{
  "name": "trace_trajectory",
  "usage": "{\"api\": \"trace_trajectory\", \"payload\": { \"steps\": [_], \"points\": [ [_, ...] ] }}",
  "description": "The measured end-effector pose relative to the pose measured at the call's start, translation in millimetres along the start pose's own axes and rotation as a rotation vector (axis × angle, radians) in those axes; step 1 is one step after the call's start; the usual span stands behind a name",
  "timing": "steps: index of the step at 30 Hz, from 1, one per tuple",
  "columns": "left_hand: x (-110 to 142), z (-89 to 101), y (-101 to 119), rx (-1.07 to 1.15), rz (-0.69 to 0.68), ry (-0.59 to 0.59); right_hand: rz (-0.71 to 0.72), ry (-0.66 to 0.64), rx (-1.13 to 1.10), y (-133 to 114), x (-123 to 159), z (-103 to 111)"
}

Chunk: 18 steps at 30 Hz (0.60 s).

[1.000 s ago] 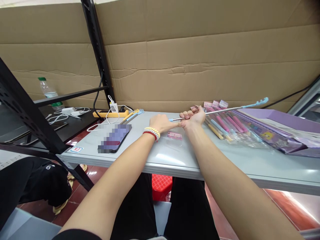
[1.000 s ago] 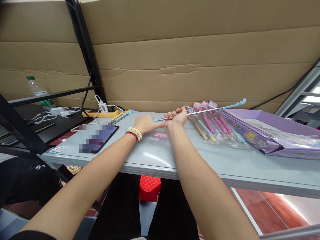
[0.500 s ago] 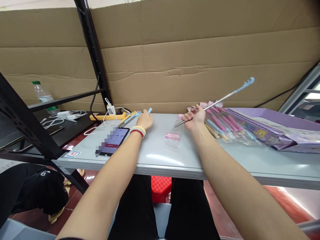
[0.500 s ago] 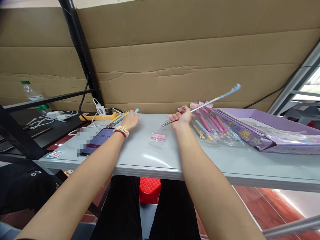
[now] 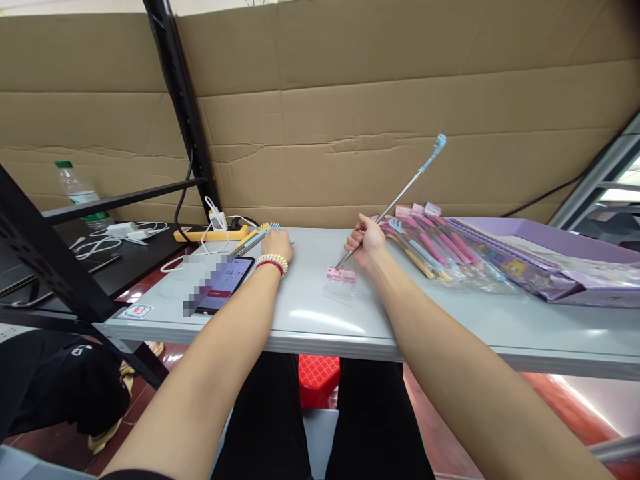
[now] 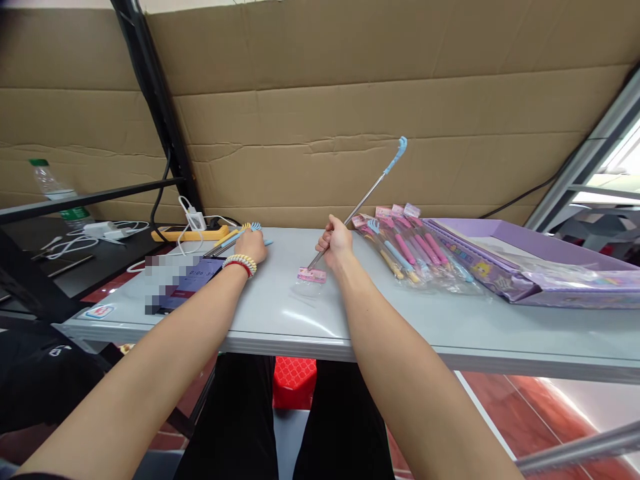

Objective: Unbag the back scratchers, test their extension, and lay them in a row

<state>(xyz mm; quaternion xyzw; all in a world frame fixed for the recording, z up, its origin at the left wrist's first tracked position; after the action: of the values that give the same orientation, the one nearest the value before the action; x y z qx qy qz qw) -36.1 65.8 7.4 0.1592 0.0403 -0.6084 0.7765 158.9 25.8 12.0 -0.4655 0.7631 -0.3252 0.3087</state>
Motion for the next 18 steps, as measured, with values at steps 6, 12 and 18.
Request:
{"api": "trace_trajectory", "payload": {
  "steps": [6,12,18],
  "points": [
    [11,-0.8,17,-0.015,-0.116,-0.020,0.019,0.017,0.036,0,2,-2],
    [5,-12.9,14,-0.017,-0.052,-0.068,0.023,0.009,0.032,1,3,-3],
    [-9,-21.2,2,0.010,0.069,-0.114,0.017,0.004,0.019,1,5,-4]
  ]
}}
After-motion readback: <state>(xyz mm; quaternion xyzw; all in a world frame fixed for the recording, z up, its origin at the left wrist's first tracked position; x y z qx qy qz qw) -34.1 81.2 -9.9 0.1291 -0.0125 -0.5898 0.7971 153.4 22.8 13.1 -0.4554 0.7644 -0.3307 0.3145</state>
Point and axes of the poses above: each hand's wrist, its own x-axis away from the middle knuckle, its own z-axis out of the back of the hand, y = z × x, the point moved 5 cm from there along -x, towards the middle knuckle, and after that the axes turned 14 degrees about z, right-handed, at the moved point
